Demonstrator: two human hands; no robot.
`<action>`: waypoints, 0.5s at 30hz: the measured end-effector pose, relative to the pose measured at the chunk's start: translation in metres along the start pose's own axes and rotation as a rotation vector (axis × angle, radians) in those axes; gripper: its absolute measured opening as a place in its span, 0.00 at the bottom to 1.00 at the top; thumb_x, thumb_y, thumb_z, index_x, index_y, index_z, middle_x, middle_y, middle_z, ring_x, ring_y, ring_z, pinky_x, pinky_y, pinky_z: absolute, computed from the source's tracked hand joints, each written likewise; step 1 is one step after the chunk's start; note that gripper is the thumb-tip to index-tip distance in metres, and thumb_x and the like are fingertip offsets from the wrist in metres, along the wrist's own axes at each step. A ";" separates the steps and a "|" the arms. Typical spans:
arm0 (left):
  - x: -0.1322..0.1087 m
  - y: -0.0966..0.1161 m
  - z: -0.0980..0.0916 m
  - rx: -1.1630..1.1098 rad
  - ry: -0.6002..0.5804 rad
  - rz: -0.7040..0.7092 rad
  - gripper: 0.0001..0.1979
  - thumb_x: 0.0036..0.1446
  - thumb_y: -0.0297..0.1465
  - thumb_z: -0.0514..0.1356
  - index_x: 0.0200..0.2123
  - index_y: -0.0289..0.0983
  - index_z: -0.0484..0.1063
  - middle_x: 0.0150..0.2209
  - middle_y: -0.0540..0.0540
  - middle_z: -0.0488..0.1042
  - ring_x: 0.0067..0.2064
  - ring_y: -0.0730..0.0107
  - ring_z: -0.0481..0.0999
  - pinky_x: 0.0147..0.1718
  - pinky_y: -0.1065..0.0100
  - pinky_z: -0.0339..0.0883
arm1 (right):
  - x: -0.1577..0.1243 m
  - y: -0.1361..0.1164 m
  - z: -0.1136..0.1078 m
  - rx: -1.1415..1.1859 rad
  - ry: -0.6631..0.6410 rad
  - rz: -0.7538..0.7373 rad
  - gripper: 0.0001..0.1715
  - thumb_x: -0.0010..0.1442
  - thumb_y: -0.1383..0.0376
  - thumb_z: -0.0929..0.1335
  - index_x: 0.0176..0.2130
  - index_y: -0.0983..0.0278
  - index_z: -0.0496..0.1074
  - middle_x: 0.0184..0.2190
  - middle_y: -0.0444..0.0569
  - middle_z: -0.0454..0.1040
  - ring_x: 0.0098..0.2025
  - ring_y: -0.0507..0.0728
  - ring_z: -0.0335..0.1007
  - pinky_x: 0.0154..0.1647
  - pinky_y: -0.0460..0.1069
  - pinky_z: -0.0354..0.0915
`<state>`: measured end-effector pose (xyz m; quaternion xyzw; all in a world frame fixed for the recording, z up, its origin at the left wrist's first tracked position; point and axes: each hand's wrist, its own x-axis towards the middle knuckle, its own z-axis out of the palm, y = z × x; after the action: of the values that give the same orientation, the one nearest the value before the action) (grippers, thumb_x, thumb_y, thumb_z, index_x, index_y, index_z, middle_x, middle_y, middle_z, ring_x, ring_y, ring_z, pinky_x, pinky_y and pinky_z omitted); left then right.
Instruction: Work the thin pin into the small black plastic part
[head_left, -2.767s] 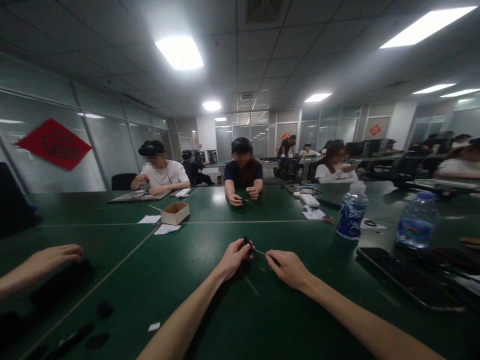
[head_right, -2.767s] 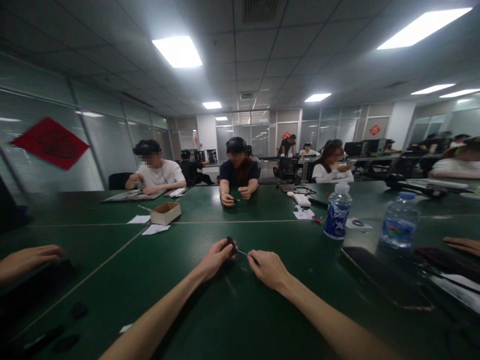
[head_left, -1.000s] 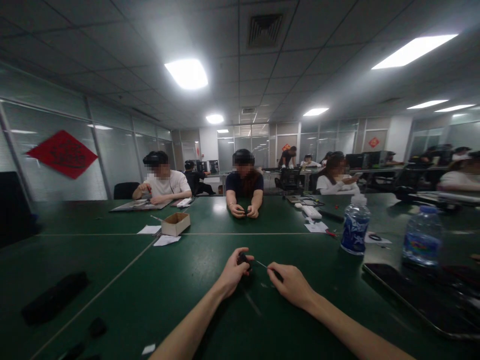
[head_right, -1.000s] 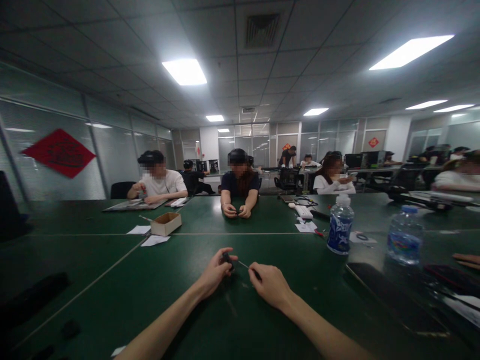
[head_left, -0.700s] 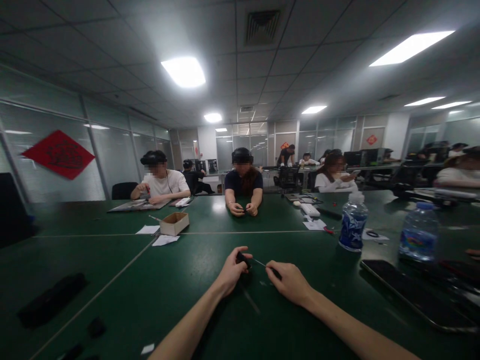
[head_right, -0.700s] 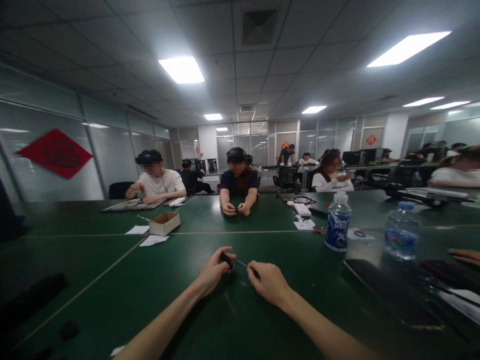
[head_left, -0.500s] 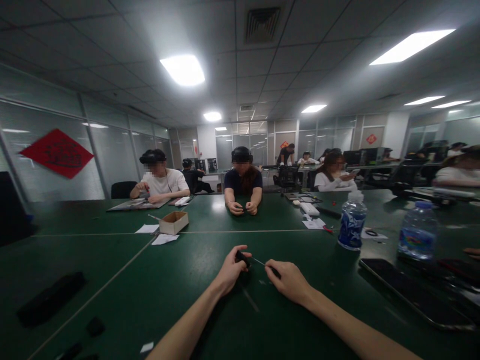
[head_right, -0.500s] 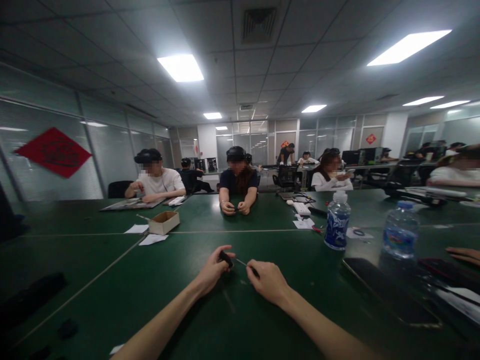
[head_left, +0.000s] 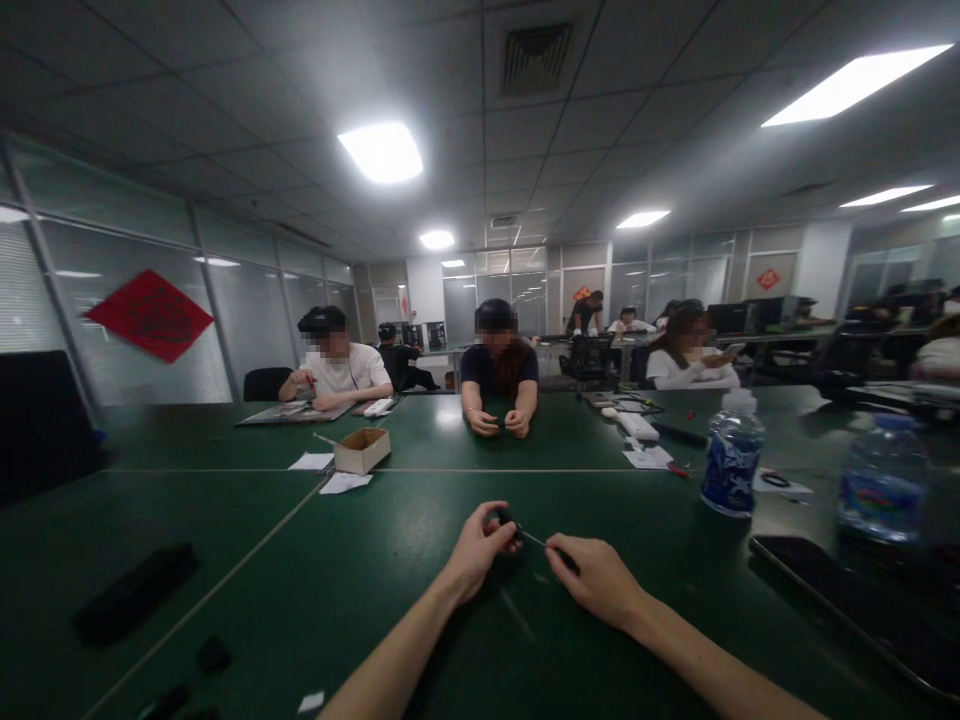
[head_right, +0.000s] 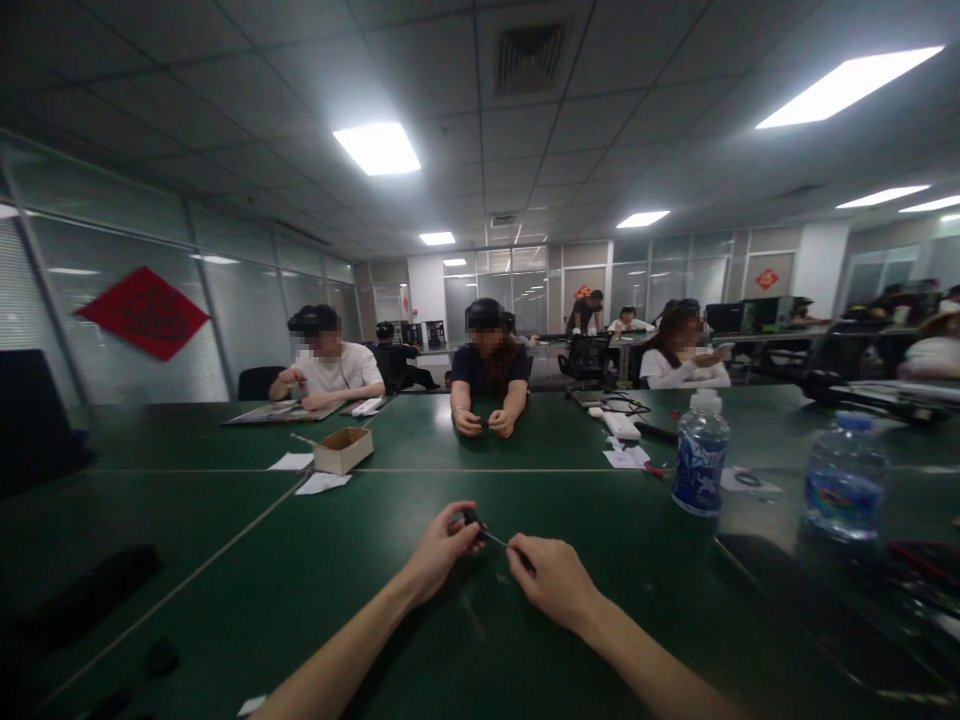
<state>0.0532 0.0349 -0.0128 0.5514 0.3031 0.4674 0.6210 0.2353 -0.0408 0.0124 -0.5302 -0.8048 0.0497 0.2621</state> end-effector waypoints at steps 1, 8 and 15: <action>0.000 -0.001 0.000 0.013 -0.002 0.010 0.27 0.46 0.37 0.65 0.48 0.33 0.63 0.33 0.45 0.72 0.29 0.73 0.71 0.30 0.71 0.63 | 0.000 0.000 0.000 -0.008 -0.003 -0.002 0.17 0.63 0.61 0.56 0.37 0.62 0.71 0.29 0.46 0.73 0.30 0.53 0.69 0.32 0.46 0.61; 0.001 -0.002 -0.004 0.041 -0.011 0.054 0.30 0.48 0.40 0.63 0.54 0.37 0.61 0.35 0.46 0.70 0.32 0.74 0.70 0.30 0.72 0.62 | -0.001 -0.003 -0.001 -0.035 -0.001 0.005 0.17 0.62 0.62 0.56 0.36 0.62 0.71 0.28 0.46 0.73 0.29 0.53 0.69 0.31 0.46 0.61; 0.002 -0.003 -0.003 -0.006 -0.005 0.057 0.25 0.48 0.40 0.63 0.48 0.36 0.65 0.35 0.44 0.71 0.36 0.68 0.73 0.34 0.69 0.65 | 0.000 -0.003 -0.001 -0.031 0.022 0.022 0.17 0.63 0.61 0.56 0.37 0.62 0.71 0.29 0.46 0.73 0.30 0.53 0.69 0.32 0.45 0.61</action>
<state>0.0516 0.0381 -0.0157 0.5591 0.2845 0.4843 0.6098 0.2339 -0.0425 0.0142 -0.5436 -0.7967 0.0346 0.2620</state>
